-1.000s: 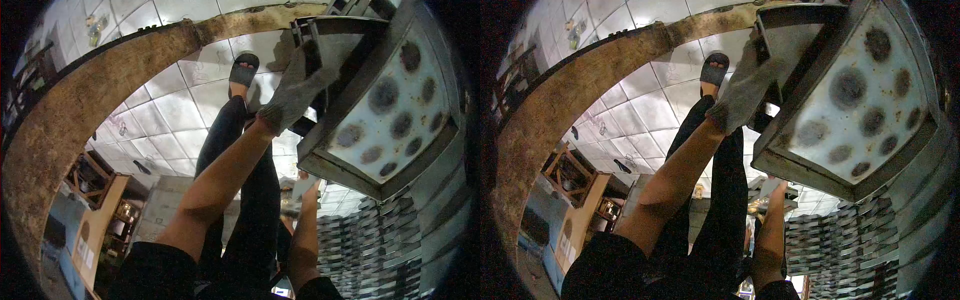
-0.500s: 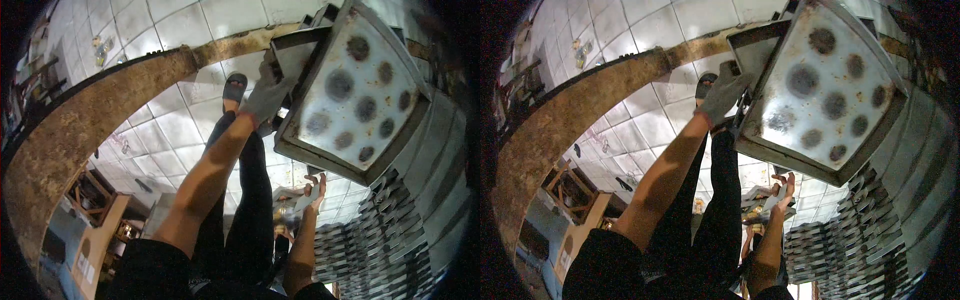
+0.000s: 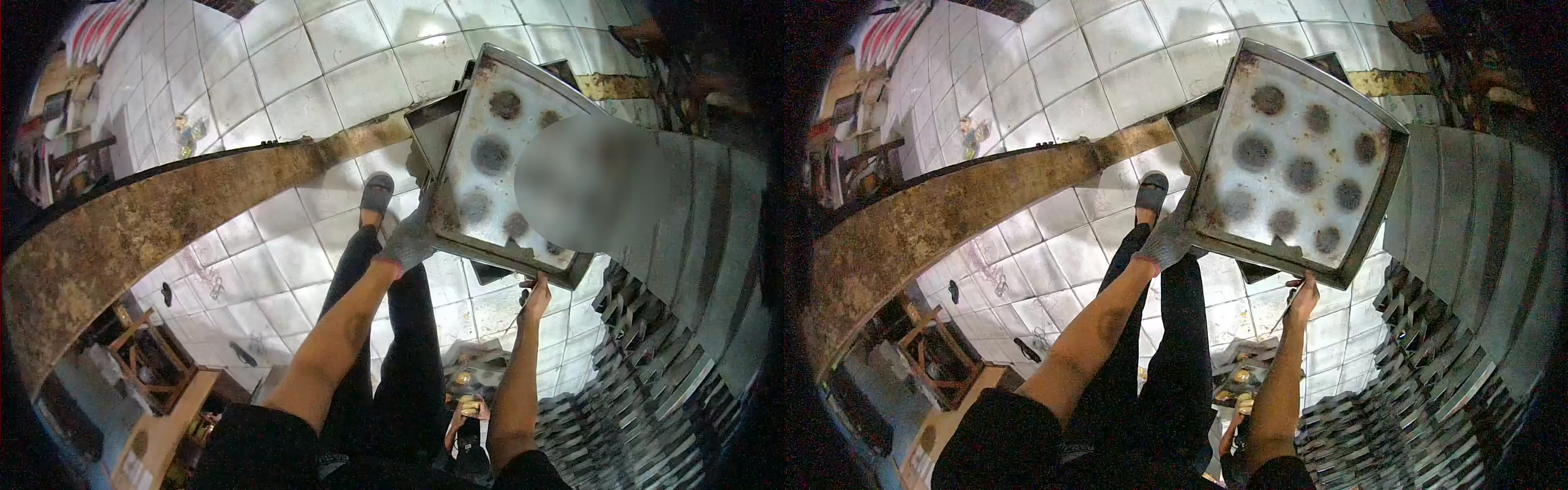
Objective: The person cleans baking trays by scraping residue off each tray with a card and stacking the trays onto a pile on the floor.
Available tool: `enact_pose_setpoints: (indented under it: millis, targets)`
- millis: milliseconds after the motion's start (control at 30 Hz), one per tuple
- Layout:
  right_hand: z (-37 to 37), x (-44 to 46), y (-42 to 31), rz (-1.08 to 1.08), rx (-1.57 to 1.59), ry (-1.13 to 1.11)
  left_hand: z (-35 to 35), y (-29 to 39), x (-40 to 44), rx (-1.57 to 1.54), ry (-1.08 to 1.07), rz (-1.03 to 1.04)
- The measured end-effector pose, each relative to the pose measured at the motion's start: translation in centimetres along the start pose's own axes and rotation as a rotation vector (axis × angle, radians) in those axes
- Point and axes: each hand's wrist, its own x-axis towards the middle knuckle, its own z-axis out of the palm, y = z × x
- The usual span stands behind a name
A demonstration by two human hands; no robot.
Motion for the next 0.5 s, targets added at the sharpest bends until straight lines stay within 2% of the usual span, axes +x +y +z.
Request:
enact_pose_setpoints:
  millis: [67,100,167,200,233,300,367,400,467,500]
  targets:
    - [-0.7,1.3,1.6,-0.003,-0.009,-0.012,-0.2,0.6,-0.5,-0.194,0.085,0.136]
    - [-0.7,1.3,1.4,0.001,-0.024,-0.023,-0.4,1.2,-0.7,-0.189,0.080,0.148]
    - [-1.0,0.8,1.1,-0.046,-0.020,-0.036,-0.8,2.3,-1.4,-0.216,0.078,0.061]
    - [-0.7,-0.2,-0.1,0.020,-0.002,-0.061,-1.3,3.0,-1.8,-0.207,0.072,0.077]
    - [-0.6,-1.6,-1.5,0.086,0.018,-0.084,-1.9,3.9,-2.3,-0.334,0.067,0.044]
    - [-0.3,-5.2,-3.7,0.136,0.017,-0.100,-0.7,0.6,-3.1,-0.165,0.139,-0.077]
    - [-0.2,-8.4,-3.5,0.103,0.149,-0.069,-1.0,1.1,-5.9,-0.280,0.241,-0.072]
    - [-0.1,-10.7,-3.2,0.073,0.220,-0.075,-1.1,1.3,-7.7,-0.166,0.215,-0.021]
    - [1.0,-13.7,0.3,0.081,0.290,-0.033,-0.3,1.3,-12.8,-0.469,-0.161,0.011]
    - [2.0,-16.2,1.2,0.106,0.315,-0.042,-0.5,2.6,-15.1,-0.351,-0.303,0.020]
